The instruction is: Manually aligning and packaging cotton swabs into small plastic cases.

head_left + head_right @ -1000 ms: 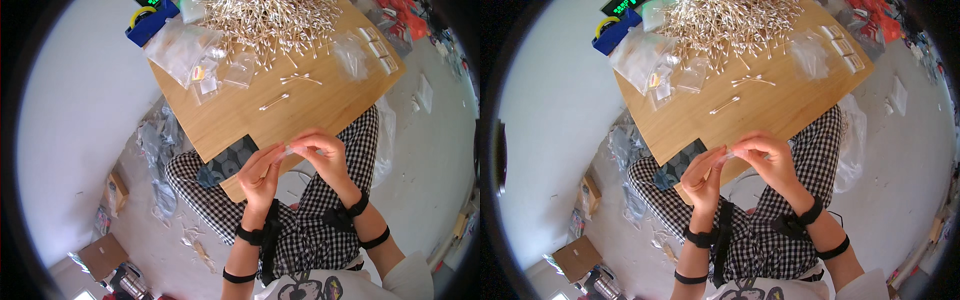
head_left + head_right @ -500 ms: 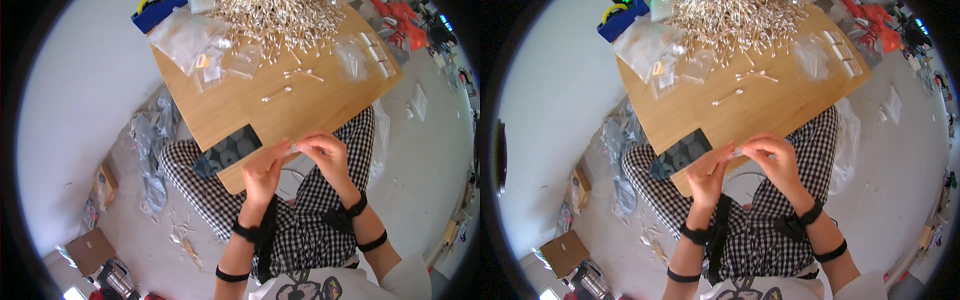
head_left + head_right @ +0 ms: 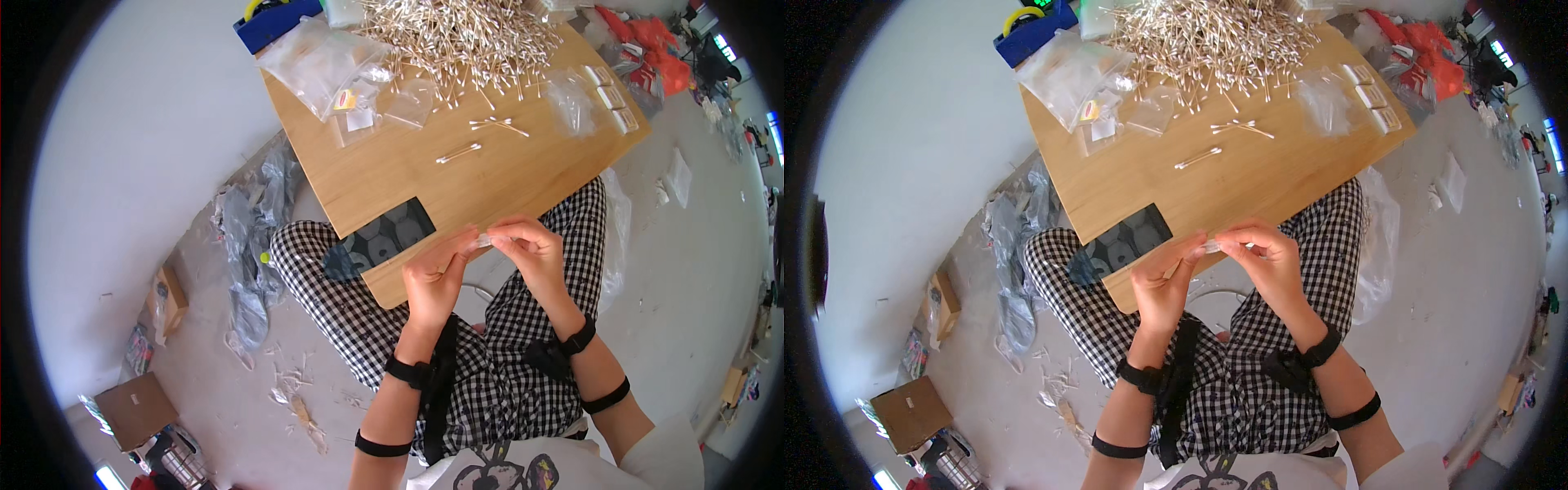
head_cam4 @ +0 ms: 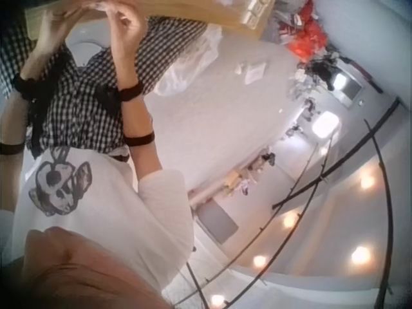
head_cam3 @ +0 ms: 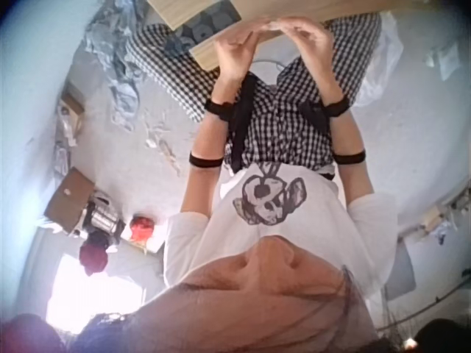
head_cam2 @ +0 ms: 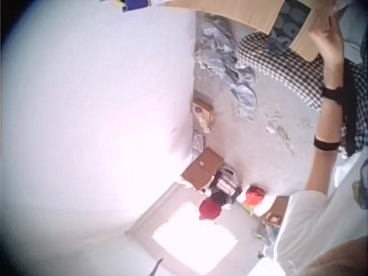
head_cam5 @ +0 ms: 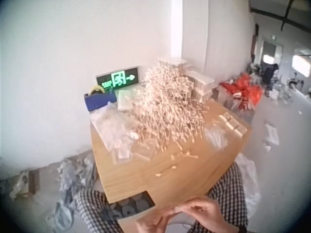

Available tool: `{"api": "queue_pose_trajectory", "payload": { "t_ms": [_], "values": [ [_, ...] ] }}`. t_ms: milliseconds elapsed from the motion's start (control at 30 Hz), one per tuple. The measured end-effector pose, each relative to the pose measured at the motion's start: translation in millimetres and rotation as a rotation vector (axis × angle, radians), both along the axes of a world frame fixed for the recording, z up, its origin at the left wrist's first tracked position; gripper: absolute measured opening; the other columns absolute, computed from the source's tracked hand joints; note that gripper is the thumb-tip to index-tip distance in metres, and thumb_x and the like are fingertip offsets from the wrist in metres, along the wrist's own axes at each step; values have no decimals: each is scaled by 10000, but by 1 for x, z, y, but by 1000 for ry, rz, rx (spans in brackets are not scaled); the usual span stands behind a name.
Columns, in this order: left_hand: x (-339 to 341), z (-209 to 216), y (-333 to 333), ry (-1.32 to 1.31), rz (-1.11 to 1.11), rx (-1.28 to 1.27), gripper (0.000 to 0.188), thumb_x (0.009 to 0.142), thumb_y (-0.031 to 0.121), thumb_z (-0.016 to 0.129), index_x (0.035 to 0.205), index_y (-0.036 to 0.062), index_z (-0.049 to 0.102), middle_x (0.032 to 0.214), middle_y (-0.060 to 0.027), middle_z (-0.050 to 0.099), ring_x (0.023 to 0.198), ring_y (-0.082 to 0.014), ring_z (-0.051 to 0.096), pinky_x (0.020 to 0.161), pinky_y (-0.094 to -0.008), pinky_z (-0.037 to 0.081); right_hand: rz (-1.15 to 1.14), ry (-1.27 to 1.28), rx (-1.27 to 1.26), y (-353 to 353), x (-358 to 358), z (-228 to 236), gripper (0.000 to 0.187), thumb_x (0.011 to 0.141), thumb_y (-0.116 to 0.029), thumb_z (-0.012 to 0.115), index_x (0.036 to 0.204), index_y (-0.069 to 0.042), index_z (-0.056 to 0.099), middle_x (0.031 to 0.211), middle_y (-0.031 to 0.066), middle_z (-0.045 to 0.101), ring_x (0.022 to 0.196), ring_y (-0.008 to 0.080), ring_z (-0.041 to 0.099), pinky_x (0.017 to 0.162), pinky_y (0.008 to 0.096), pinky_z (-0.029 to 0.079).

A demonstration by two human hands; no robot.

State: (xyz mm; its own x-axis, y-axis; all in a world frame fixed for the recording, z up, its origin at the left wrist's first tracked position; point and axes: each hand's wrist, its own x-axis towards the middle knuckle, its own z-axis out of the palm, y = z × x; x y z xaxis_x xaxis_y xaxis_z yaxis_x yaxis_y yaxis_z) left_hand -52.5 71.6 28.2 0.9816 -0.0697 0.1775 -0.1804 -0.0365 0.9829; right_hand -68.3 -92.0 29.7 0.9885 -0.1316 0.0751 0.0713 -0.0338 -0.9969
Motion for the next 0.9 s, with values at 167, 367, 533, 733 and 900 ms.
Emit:
{"api": "queue_pose_trajectory", "payload": {
  "t_ms": [167,367,533,733,900],
  "values": [
    [-5,18,14,56,-74,-32,297,819,21,745,1105,-2,664,1007,-76,702,962,-169,658,851,-287,511,17,146,20,8,-6,40,113,884,-57,687,969,13,710,915,44,650,672,56,550,516,170,395],
    [-42,36,32,397,-90,-297,360,820,34,762,1128,-16,583,1025,-71,670,934,-135,636,831,-279,521,22,355,347,21,-25,61,160,902,-123,683,990,8,656,807,29,626,657,50,529,529,177,403],
    [-51,63,35,434,-162,-252,303,842,35,740,1108,-30,612,997,-40,654,878,-92,620,751,-233,525,177,78,-48,23,-17,60,205,915,-204,688,949,-25,595,763,-23,544,683,34,487,604,201,398],
    [-58,72,32,521,-155,-264,309,844,50,739,1114,-41,618,980,-52,638,856,-76,604,704,-204,505,104,32,-49,30,-17,65,167,960,-140,620,857,-11,592,734,-30,545,666,23,492,581,182,386],
    [-58,89,24,470,-88,-239,391,814,50,766,1159,-34,601,1007,-61,618,853,-83,603,692,-210,513,-52,19,-95,34,-21,64,210,984,-170,585,829,-29,573,763,-33,553,663,25,495,583,181,393]
  ]
}}
